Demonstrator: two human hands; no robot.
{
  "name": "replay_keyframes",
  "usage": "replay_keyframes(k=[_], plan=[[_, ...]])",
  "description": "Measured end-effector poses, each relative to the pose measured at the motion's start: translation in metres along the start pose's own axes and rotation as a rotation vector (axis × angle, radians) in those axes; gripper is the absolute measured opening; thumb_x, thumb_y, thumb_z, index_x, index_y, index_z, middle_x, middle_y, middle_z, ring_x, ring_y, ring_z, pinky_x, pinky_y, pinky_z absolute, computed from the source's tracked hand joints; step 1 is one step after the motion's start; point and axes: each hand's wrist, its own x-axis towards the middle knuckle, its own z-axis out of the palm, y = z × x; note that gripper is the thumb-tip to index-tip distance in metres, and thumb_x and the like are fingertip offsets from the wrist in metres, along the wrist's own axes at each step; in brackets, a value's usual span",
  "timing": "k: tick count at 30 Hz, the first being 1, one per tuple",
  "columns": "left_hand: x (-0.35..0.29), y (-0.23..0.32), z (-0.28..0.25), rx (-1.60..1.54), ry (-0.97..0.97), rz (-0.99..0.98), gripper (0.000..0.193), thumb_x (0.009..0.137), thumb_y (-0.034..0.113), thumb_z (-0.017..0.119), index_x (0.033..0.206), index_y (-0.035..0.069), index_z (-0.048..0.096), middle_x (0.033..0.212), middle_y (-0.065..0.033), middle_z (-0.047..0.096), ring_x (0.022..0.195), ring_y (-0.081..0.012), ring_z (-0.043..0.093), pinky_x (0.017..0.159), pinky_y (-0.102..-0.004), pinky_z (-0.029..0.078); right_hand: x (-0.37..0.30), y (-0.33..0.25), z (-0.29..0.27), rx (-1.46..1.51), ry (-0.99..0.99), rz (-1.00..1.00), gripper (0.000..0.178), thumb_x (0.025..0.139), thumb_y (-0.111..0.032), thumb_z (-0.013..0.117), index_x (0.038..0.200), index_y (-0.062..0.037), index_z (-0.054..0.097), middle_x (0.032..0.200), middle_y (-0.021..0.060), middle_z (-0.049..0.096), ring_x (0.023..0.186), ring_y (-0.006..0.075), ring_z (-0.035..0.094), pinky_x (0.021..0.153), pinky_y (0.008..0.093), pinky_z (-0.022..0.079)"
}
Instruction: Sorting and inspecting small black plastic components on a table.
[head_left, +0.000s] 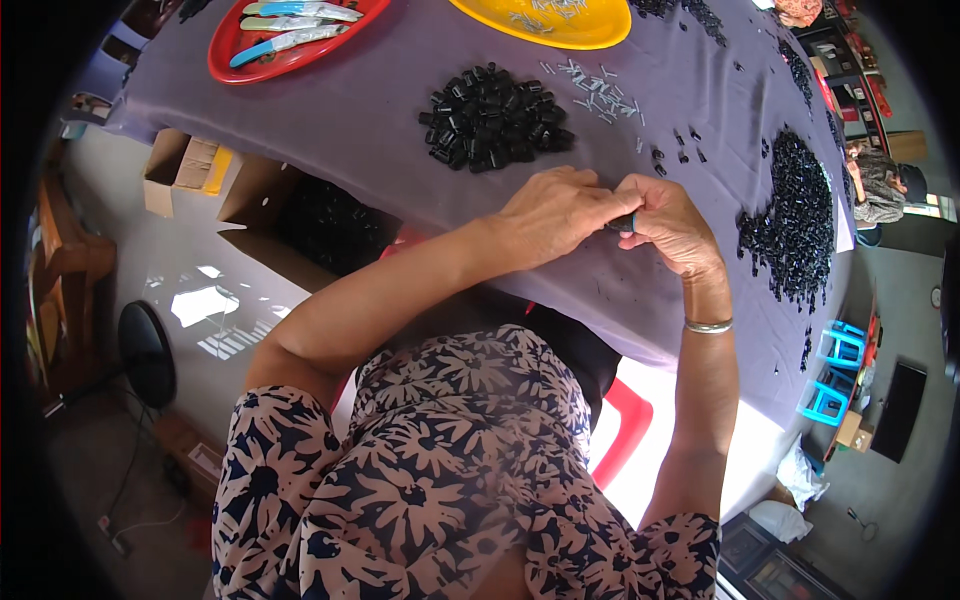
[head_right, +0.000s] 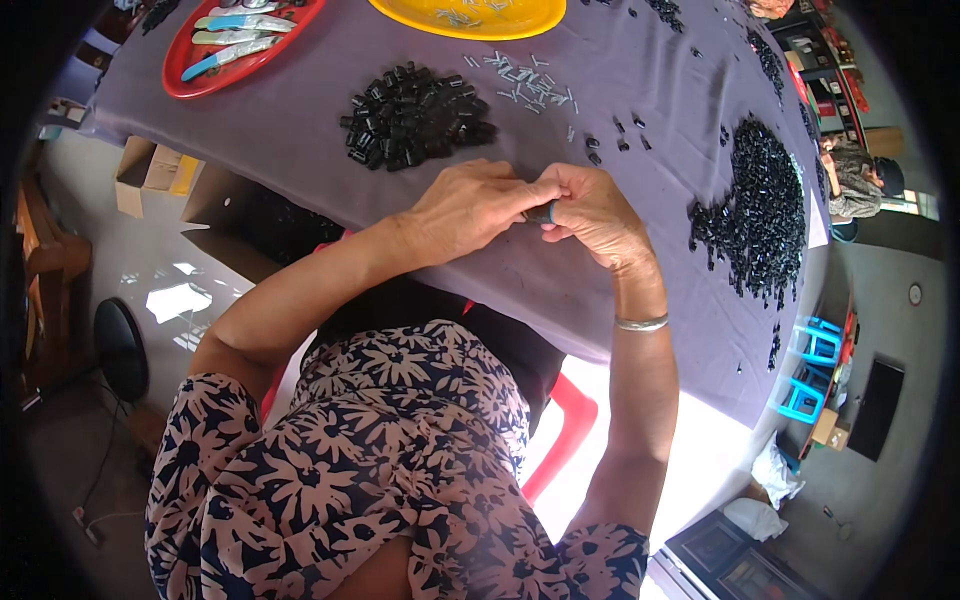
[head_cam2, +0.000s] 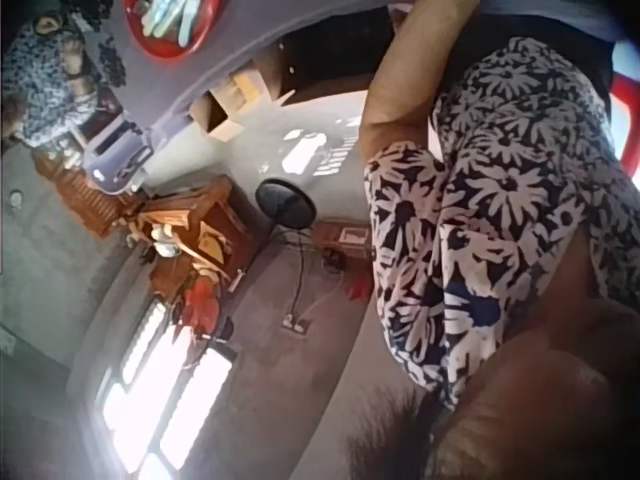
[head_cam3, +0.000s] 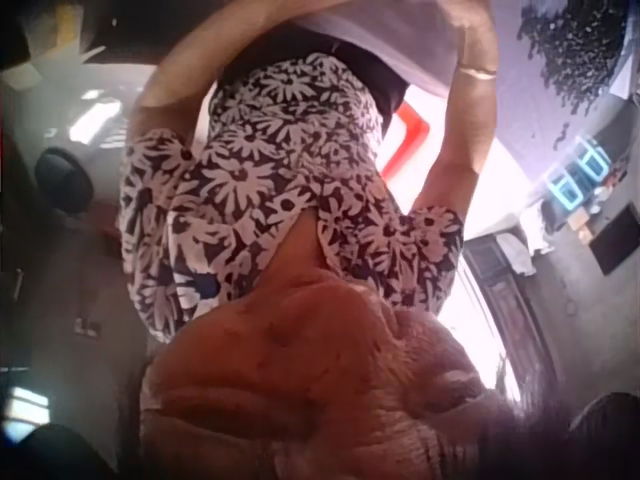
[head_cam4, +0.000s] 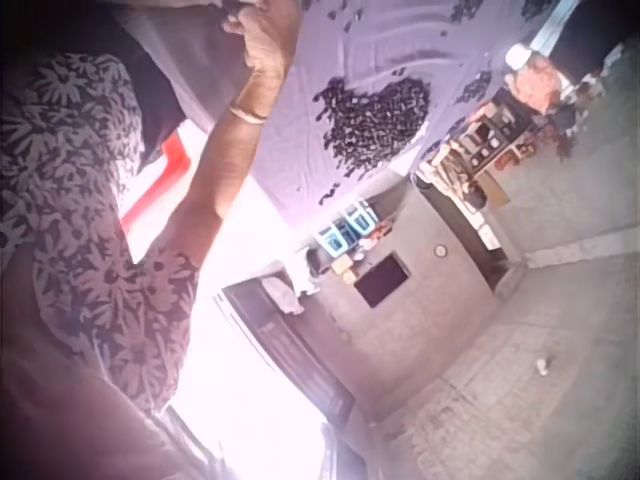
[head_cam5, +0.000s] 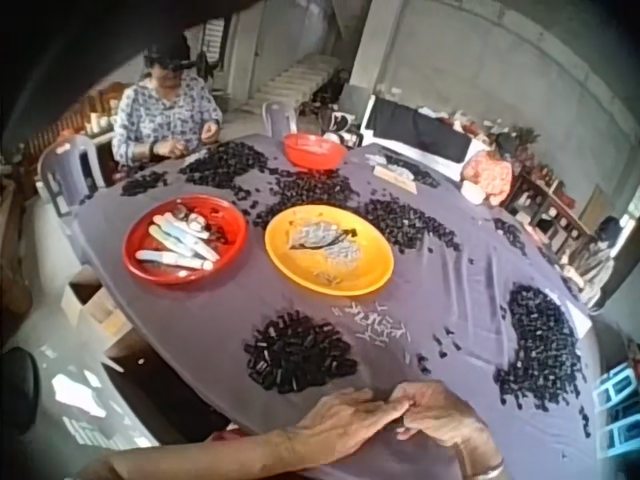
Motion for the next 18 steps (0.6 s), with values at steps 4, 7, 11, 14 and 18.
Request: replay_keyframes(k=[4, 7, 11, 14, 18], plan=[[0.000, 0.003, -0.006, -0.069, -0.042, -0.154, 0.058, 0.071, 0.006, 0.074, 0.125, 0.014, 0.055, 0.082, -0.0057, 0.065, 0.073, -0.0260, 0.061, 0.065, -0.0378, 0.050, 0.004, -0.010, 0.002, -0.058, -0.045, 0.061, 0.022, 0.076, 0.000, 0.056, 0.095, -0.0019, 0.065, 0.089, 0.0028, 0.065, 0.076, 0.0078, 0.058, 0.064, 0.0233, 0.054], [-0.001, -0.001, -0.008, -0.259, 0.021, -0.238, 0.056, 0.072, 0.005, 0.074, 0.124, 0.012, 0.055, 0.083, -0.0071, 0.065, 0.074, -0.0274, 0.063, 0.066, -0.0376, 0.051, 0.008, -0.019, 0.006, -0.041, -0.080, 0.102, 0.026, 0.075, 0.000, 0.056, 0.101, -0.0001, 0.064, 0.091, 0.0043, 0.065, 0.078, 0.0091, 0.060, 0.065, 0.0231, 0.054], [0.001, -0.002, -0.006, -0.305, 0.087, -0.241, 0.056, 0.069, 0.003, 0.075, 0.122, 0.011, 0.055, 0.076, -0.0056, 0.064, 0.070, -0.0269, 0.064, 0.063, -0.0365, 0.051, 0.016, -0.021, 0.000, -0.081, -0.129, 0.135, 0.027, 0.075, 0.001, 0.056, 0.101, 0.0017, 0.064, 0.089, 0.0063, 0.066, 0.076, 0.0099, 0.060, 0.063, 0.0213, 0.053], [0.004, 0.001, -0.005, -0.337, 0.084, -0.293, 0.058, 0.068, 0.002, 0.075, 0.122, 0.012, 0.055, 0.073, -0.0043, 0.064, 0.069, -0.0256, 0.064, 0.062, -0.0360, 0.051, 0.020, -0.018, -0.008, -0.104, -0.174, 0.163, 0.024, 0.076, 0.000, 0.059, 0.099, -0.0003, 0.065, 0.087, 0.0047, 0.066, 0.072, 0.0080, 0.061, 0.063, 0.0197, 0.052], [0.003, -0.002, -0.006, -0.341, -0.007, -0.304, 0.056, 0.069, 0.000, 0.074, 0.121, 0.012, 0.055, 0.075, -0.0045, 0.064, 0.069, -0.0251, 0.064, 0.061, -0.0355, 0.051, 0.021, -0.029, 0.000, -0.156, -0.198, 0.195, 0.023, 0.073, 0.005, 0.059, 0.095, 0.0022, 0.065, 0.080, 0.0045, 0.066, 0.067, 0.0084, 0.060, 0.058, 0.0198, 0.050]])
